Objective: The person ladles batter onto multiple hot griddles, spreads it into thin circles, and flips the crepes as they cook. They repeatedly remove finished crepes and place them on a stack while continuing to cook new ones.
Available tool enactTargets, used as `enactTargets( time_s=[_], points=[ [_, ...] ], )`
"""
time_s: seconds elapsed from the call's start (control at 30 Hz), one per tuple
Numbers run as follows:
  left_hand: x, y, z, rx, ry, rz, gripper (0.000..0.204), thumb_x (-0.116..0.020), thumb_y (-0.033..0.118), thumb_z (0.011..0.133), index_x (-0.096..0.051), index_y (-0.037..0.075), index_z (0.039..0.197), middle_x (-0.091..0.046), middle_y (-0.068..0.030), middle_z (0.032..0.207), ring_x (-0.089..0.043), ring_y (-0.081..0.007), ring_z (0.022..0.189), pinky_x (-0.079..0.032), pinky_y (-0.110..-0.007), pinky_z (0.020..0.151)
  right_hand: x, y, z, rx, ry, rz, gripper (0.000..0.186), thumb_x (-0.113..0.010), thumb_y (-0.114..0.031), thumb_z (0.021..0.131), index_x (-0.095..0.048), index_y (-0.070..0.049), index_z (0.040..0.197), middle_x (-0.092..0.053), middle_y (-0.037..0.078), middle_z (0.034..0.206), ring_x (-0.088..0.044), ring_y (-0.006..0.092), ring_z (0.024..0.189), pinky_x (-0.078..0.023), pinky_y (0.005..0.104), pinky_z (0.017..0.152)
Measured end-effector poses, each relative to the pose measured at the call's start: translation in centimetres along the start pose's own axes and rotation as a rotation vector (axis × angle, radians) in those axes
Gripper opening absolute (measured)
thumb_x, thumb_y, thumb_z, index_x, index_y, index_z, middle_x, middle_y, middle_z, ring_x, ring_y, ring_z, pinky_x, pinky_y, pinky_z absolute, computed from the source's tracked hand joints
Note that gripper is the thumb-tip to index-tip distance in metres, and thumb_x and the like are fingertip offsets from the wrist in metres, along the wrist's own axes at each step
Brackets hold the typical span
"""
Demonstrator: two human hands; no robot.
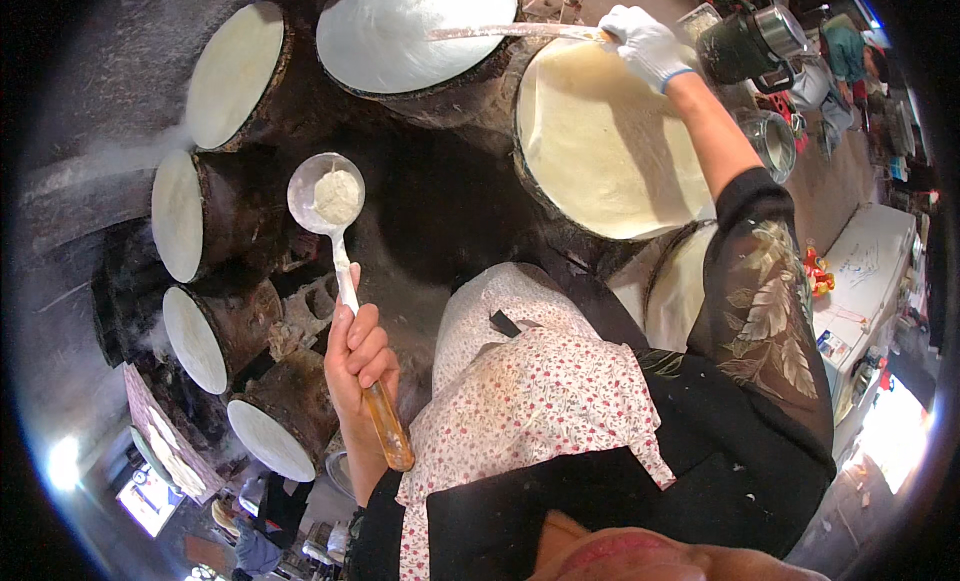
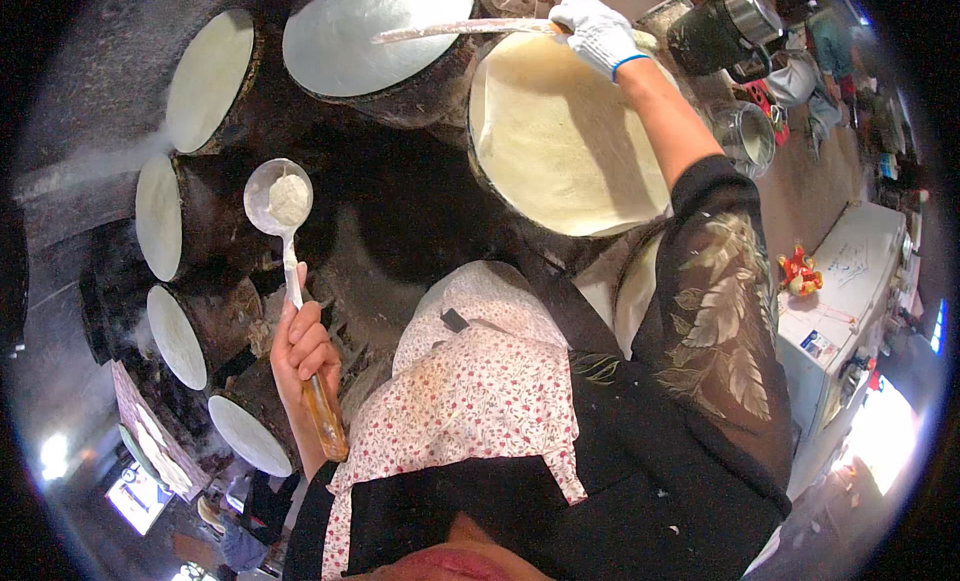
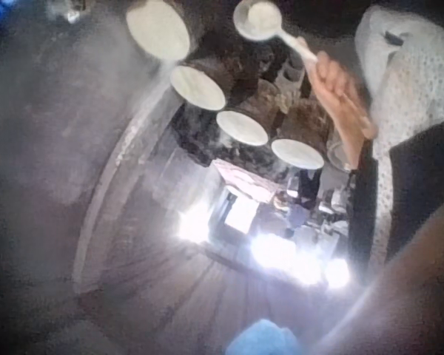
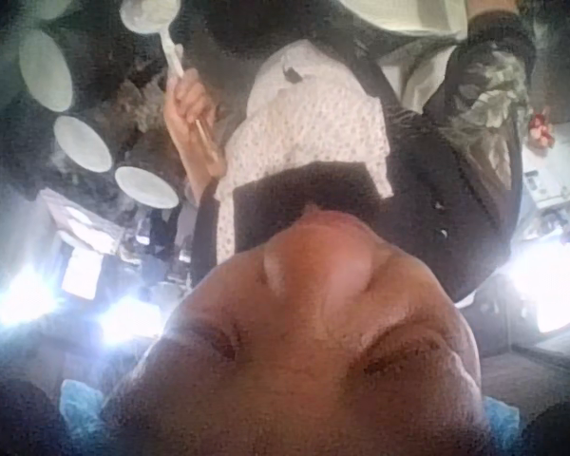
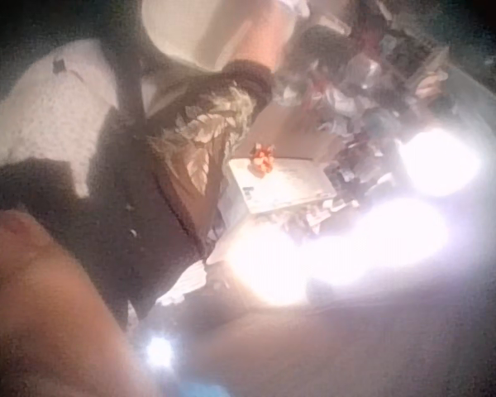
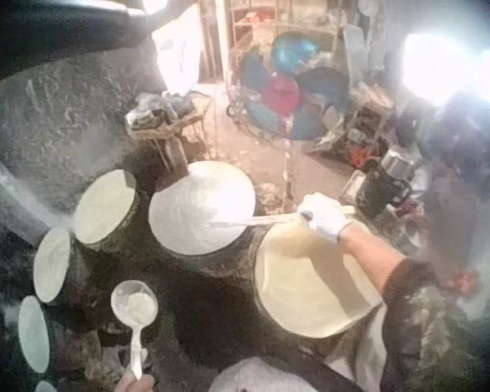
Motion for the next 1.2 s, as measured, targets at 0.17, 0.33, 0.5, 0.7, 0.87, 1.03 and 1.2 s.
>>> enactTargets(
  time_s=[0.17, 0.33, 0.5, 0.7, 0.87, 1.03, 1.2],
  points=[
    [-0.8, -0.9, 0.1, 0.075, -0.077, -0.019, 0.048, -0.033, 0.017, 0.117, -0.029, 0.006, 0.164, -0.042, 0.0005, 0.078, -0.038, 0.0011, 0.05, -0.041, -0.015, 0.038, 14.6, -2.5, -11.7, 0.13, 0.309, 0.12, 0.017, -0.065, -0.008, 0.089, -0.069, -0.007, 0.105, -0.07, 0.014, 0.101, -0.068, 0.0355, 0.096, -0.055, 0.0398, 0.085],
    [0.7, -1.6, 2.2, 0.223, -0.118, 0.139, 0.047, -0.031, 0.018, 0.118, -0.028, 0.006, 0.164, -0.042, 0.0005, 0.078, -0.039, 0.0003, 0.051, -0.043, -0.016, 0.04, 26.5, -5.5, -26.8, -0.329, 0.161, 0.397, 0.016, -0.069, -0.002, 0.097, -0.069, 0.003, 0.113, -0.071, 0.006, 0.107, -0.065, 0.0149, 0.104, -0.053, 0.0305, 0.094],
    [1.8, -1.8, 2.5, 0.402, -0.233, 0.222, 0.047, -0.032, 0.018, 0.118, -0.03, 0.005, 0.163, -0.042, 0.0005, 0.079, -0.04, 0.0003, 0.051, -0.044, -0.016, 0.041, 33.1, -4.1, -36.4, -0.686, 0.131, 0.296, 0.031, -0.064, -0.023, 0.107, -0.069, 0.0, 0.127, -0.073, 0.008, 0.121, -0.066, 0.0145, 0.113, -0.052, 0.0299, 0.101],
    [3.4, -3.1, 0.4, 0.494, -0.277, 0.313, 0.047, -0.033, 0.017, 0.118, -0.031, 0.004, 0.162, -0.041, 0.0003, 0.079, -0.04, 0.0005, 0.051, -0.044, -0.016, 0.041, 30.9, 6.1, -41.5, -0.682, 0.259, 0.08, 0.031, -0.064, -0.011, 0.099, -0.067, 0.0, 0.128, -0.076, 0.007, 0.119, -0.071, 0.0183, 0.111, -0.054, 0.0324, 0.097],
    [5.2, -2.6, -1.3, 0.446, -0.221, 0.265, 0.048, -0.034, 0.017, 0.117, -0.029, 0.004, 0.163, -0.04, 0.0003, 0.078, -0.04, 0.0003, 0.051, -0.043, -0.015, 0.04, 30.7, 1.5, -46.1, -0.792, 0.355, -0.376, 0.029, -0.06, -0.009, 0.09, -0.073, -0.007, 0.116, -0.076, 0.014, 0.103, -0.071, 0.0269, 0.096, -0.055, 0.0375, 0.085],
    [5.0, -1.8, -3.3, 0.432, -0.236, 0.131, 0.05, -0.028, 0.017, 0.118, -0.022, 0.006, 0.166, -0.038, 0.0003, 0.079, -0.042, -0.0033, 0.053, -0.043, -0.019, 0.042, 18.9, -9.1, -51.0, -0.887, 0.319, -0.437, 0.03, -0.065, 0.0, 0.076, -0.072, -0.008, 0.104, -0.072, 0.015, 0.099, -0.069, 0.0364, 0.093, -0.056, 0.0466, 0.085],
    [4.2, -2.6, -3.8, 0.42, -0.186, 0.076, 0.051, -0.028, 0.016, 0.117, -0.021, 0.006, 0.166, -0.038, -0.0003, 0.08, -0.041, -0.0049, 0.053, -0.044, -0.021, 0.043, -1.2, -12.3, -57.4, -0.925, 0.185, -0.209, 0.024, -0.075, -0.011, 0.073, -0.069, -0.013, 0.097, -0.065, 0.008, 0.098, -0.064, 0.0318, 0.095, -0.055, 0.0453, 0.08]
  ],
)
Point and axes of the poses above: each hand's wrist, its own z-axis towards the middle knuckle, its own x-axis out of the back of the hand, y = z × x, the point moved 7 cm from there along z, towards the middle knuckle
